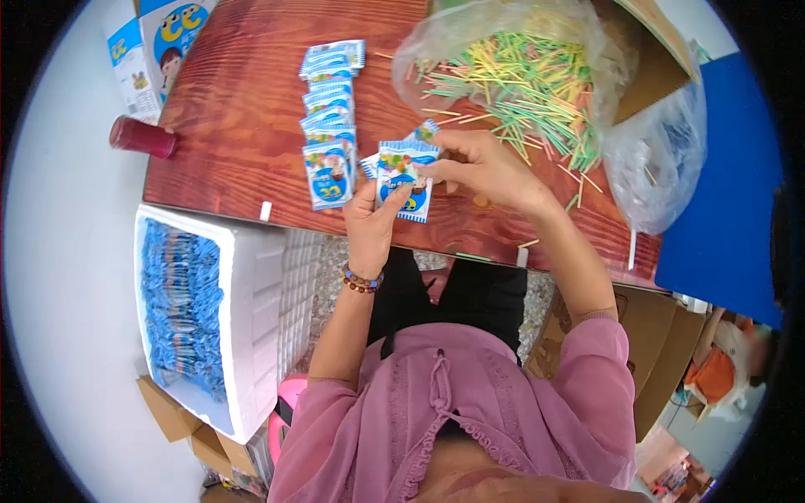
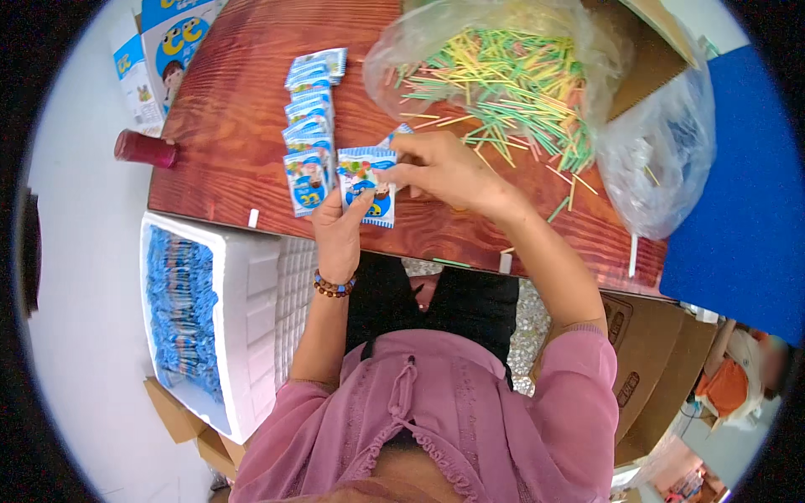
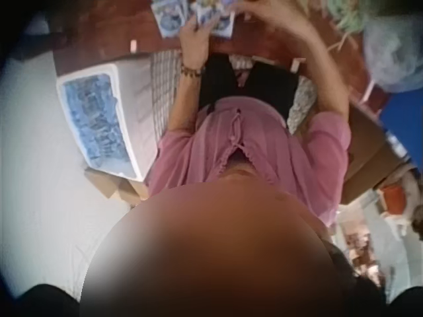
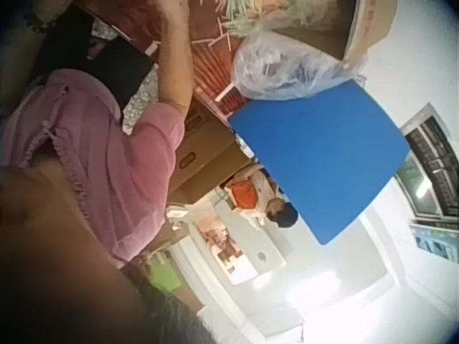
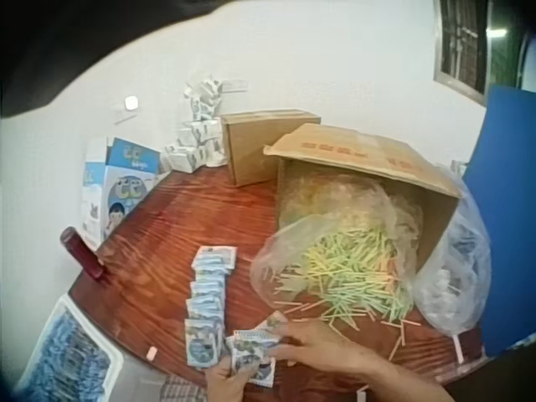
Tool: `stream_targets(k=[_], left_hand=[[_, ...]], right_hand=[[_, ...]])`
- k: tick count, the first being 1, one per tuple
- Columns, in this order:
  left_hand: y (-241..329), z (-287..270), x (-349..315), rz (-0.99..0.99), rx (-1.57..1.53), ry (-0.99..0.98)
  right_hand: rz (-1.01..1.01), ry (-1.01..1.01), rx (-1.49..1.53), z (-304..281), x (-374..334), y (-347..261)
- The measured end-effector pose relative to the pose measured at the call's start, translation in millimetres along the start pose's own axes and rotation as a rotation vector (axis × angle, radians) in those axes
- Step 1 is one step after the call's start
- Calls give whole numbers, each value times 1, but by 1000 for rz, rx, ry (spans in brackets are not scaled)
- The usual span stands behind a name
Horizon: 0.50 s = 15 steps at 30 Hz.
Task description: Manually packing colored straws into small blue and white plastic packets and then organizing them into a large bin.
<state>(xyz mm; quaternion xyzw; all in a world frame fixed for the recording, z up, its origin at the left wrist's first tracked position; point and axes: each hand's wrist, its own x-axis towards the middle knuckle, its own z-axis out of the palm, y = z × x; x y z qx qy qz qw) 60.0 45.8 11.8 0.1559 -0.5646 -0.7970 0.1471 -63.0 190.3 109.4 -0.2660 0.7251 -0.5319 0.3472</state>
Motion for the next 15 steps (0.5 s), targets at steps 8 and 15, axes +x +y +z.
stream_targets(k=[8,15], left_hand=[[6,-77,6,265,428,407],[-1,-73,11,268,1412,467]], right_hand=[[-257,-57,-422,74,107,31],[-229,198,-600,49,92,36]])
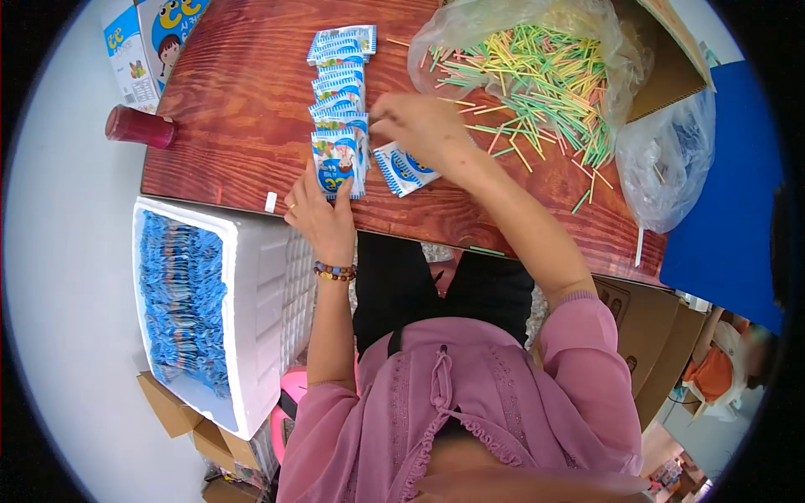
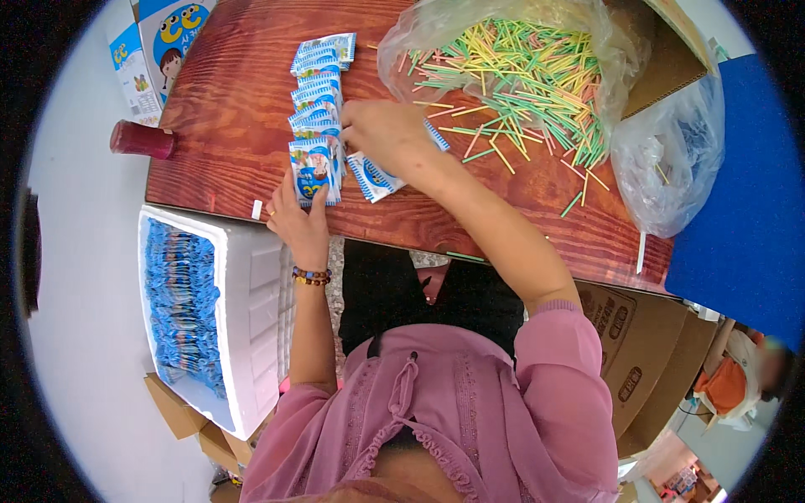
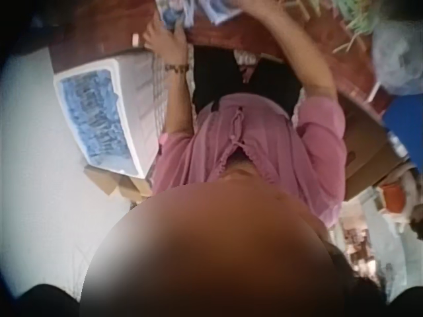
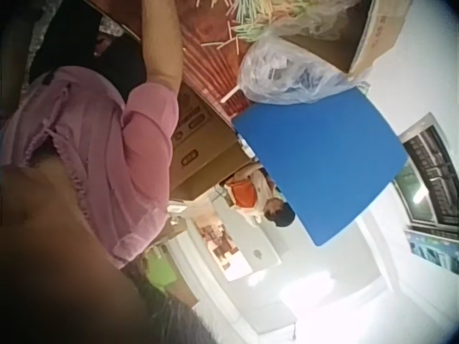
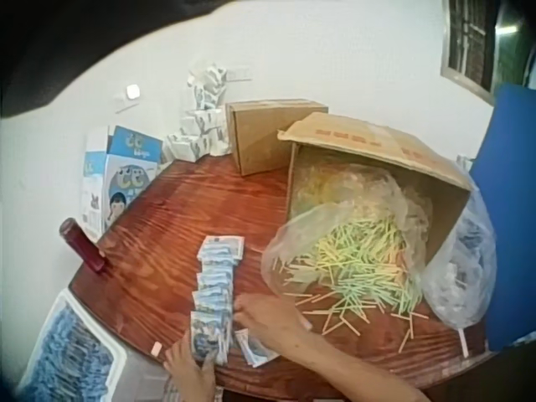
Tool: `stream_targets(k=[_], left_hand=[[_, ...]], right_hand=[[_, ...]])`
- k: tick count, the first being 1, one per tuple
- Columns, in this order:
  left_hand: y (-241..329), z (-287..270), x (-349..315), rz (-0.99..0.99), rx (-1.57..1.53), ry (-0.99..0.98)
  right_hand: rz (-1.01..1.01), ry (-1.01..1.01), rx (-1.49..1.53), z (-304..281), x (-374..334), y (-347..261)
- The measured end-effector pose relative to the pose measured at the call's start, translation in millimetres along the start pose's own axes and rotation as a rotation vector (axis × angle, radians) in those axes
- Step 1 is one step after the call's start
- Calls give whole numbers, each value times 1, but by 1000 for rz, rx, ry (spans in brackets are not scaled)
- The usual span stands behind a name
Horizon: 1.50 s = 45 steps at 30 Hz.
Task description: Manually packing colored straws into small blue and white plastic packets and then organizing them into a large bin.
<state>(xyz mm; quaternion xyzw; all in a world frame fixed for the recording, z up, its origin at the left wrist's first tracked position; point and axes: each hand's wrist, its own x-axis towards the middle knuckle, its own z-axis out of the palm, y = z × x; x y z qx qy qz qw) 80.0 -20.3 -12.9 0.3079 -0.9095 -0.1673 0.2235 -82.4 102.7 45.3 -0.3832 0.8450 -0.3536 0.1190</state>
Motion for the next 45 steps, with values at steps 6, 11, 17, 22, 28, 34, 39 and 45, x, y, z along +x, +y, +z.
stream_targets(k=[6,11,17,22,28,34,39,45], left_hand=[[2,6,11,95,101,44],[8,8,11,40,14,39],[20,0,6,93,-156,144],[83,-3,-4,-45,-993,-137],[122,16,-9,-273,-1470,-378],[131,21,-19,-277,-1558,-409],[135,24,-23,-337,-1624,-379],[131,30,-24,-479,-1727,-385]], right_hand=[[74,241,-291,-31,-36,47],[192,122,23,-30,-41,61],[181,235,302,-34,-53,83],[97,220,842,-44,-80,59],[94,297,895,-49,-108,43],[246,243,889,-55,-123,55],[227,277,902,-49,-129,63],[66,414,927,-60,-136,75]])
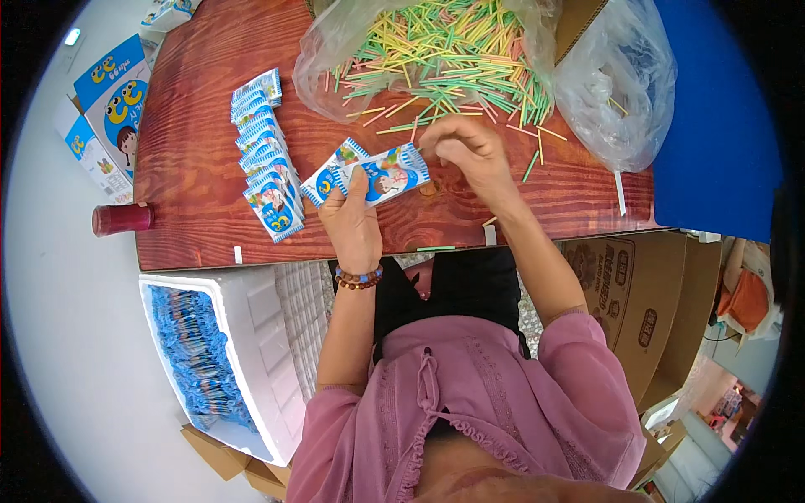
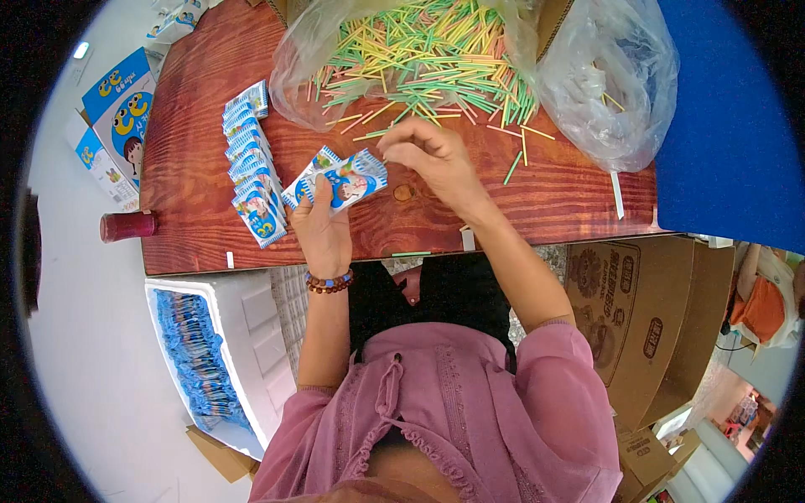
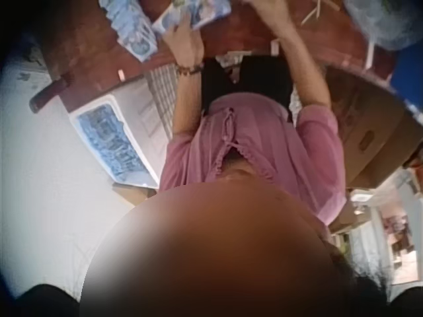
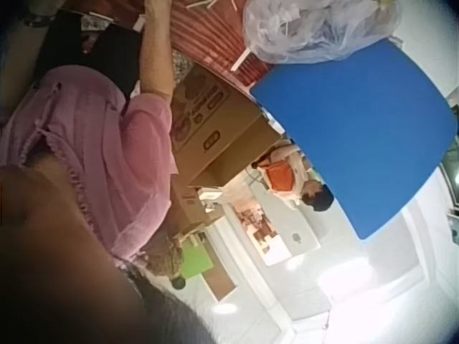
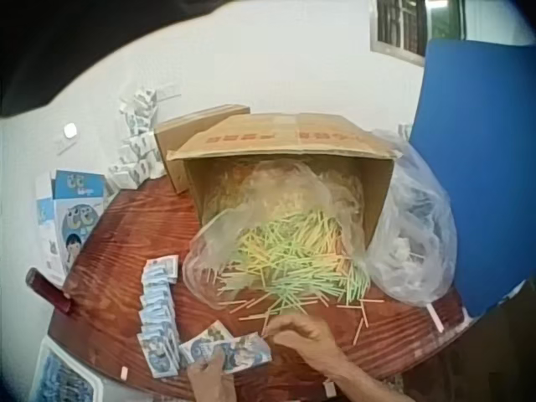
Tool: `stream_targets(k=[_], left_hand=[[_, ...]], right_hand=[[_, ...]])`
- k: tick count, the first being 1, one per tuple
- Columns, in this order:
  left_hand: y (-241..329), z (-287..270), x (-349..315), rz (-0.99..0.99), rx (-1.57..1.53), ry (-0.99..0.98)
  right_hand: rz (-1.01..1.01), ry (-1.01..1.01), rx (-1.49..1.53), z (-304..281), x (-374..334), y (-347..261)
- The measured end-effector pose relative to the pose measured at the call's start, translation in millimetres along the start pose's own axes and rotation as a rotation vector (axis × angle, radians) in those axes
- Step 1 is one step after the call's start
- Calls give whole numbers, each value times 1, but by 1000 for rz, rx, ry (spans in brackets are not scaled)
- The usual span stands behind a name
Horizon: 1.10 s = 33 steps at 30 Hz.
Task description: Manually packing colored straws into small blue and white plastic packets and then organizing them into a large bin.
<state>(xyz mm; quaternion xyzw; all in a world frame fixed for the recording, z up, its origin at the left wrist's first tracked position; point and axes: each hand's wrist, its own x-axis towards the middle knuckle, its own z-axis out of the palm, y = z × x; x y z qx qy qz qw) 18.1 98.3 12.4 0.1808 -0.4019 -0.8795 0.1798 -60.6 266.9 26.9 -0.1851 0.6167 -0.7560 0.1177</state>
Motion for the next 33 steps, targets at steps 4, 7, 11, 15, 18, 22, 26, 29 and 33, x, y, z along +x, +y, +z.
stream_targets(k=[4,7,11,15,18,22,26,29,33], left_hand=[[0,2,0,-88,-30,-6],[-4,6,-1,-123,-41,-31],[-9,8,-3,-170,-52,-76],[-9,7,-3,-185,23,-40],[-14,10,-4,-191,19,-67],[-19,17,-7,-205,-11,-78],[-23,12,-12,-231,-61,-80],[-23,11,-12,-210,-71,-45],[-23,12,-12,-217,-63,-62]], right_hand=[[-254,-158,-151,-5,-2,-19],[-259,-293,-415,-7,-2,-18],[-397,-407,-562,-16,0,-12],[-224,-384,-557,-23,-1,-14],[-233,-480,-566,-24,-5,-9],[-244,-461,-444,-24,-9,-2],[-260,-478,-325,-30,-5,0],[-8,-623,-65,-49,9,-11],[-182,18,-819,-124,77,-4]])
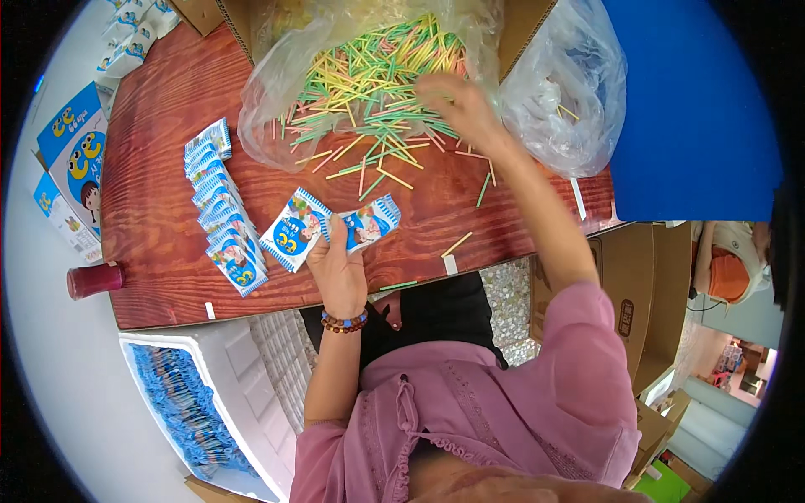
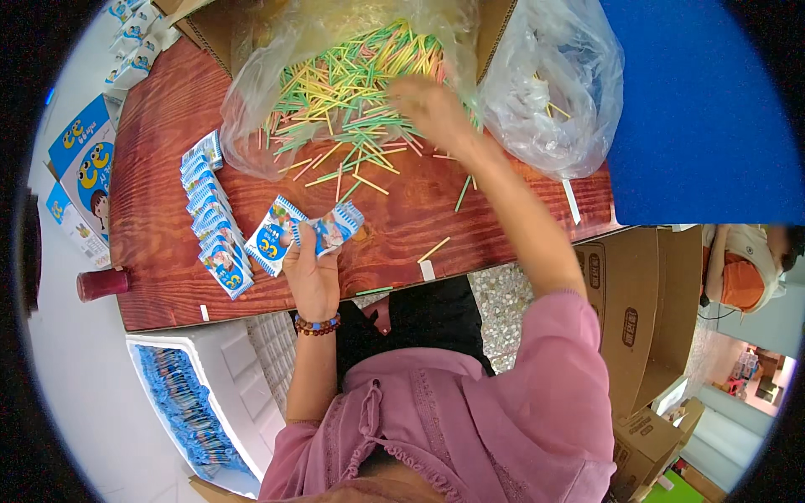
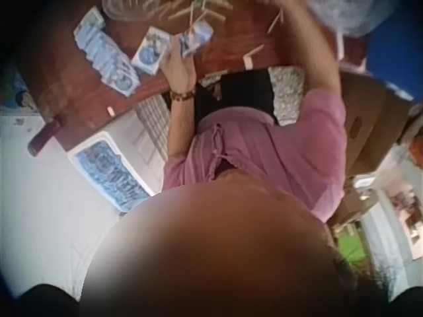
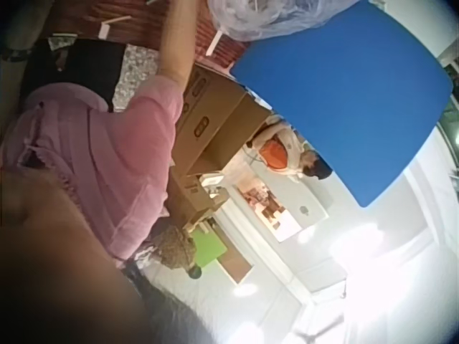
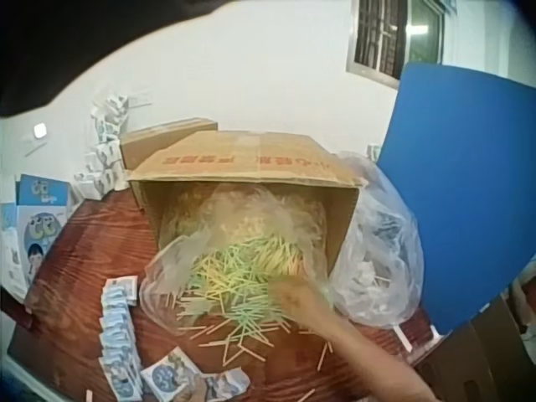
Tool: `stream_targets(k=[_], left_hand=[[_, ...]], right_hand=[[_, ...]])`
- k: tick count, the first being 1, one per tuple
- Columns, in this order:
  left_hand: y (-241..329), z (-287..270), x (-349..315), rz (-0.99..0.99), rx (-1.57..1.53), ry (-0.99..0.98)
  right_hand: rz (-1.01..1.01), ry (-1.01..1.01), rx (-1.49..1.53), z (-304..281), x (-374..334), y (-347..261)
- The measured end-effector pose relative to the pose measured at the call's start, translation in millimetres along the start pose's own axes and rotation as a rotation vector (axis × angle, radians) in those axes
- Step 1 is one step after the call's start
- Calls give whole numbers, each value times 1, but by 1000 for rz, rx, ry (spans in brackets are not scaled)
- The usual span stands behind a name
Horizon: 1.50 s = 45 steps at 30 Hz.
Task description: Manually packing colored straws into small blue and white plastic packets and then organizing them into a large bin.
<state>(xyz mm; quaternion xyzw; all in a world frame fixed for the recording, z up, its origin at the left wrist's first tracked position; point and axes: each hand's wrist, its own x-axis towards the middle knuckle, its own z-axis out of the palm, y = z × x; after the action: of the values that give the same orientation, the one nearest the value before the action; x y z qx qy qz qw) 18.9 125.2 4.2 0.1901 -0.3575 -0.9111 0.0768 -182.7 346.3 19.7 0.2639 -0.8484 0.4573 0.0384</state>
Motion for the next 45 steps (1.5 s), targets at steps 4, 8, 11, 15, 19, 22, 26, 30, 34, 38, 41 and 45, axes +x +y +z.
stream_targets(k=[4,8,11,15,19,22,26,30,34,38,41,45], left_hand=[[-4,-4,0,25,9,18],[1,3,-3,-16,2,46],[2,-2,-1,-44,2,43],[2,-3,0,-64,24,25],[-1,-2,1,-78,5,24],[-1,-4,-1,-82,11,23],[-4,-2,-2,-96,20,39],[0,-1,-5,-82,12,43],[0,0,-7,-91,-24,44],[-4,-3,-1,-120,-79,-35],[2,7,8,-84,-127,-36],[-1,9,28,-36,-200,-17]], right_hand=[[-318,-54,-865,-24,61,20],[-242,-357,-1084,-25,85,31],[-229,-469,-1162,-18,91,31],[-472,-346,-1155,-15,87,41],[-467,-336,-1208,-19,81,47],[-341,-365,-1067,-21,83,44],[-301,-266,-883,-27,79,53],[-55,-219,-722,-23,75,30],[210,92,363,8,58,18],[271,74,1323,38,32,-4],[264,88,1369,51,17,-30],[129,125,1249,54,-4,-79]])
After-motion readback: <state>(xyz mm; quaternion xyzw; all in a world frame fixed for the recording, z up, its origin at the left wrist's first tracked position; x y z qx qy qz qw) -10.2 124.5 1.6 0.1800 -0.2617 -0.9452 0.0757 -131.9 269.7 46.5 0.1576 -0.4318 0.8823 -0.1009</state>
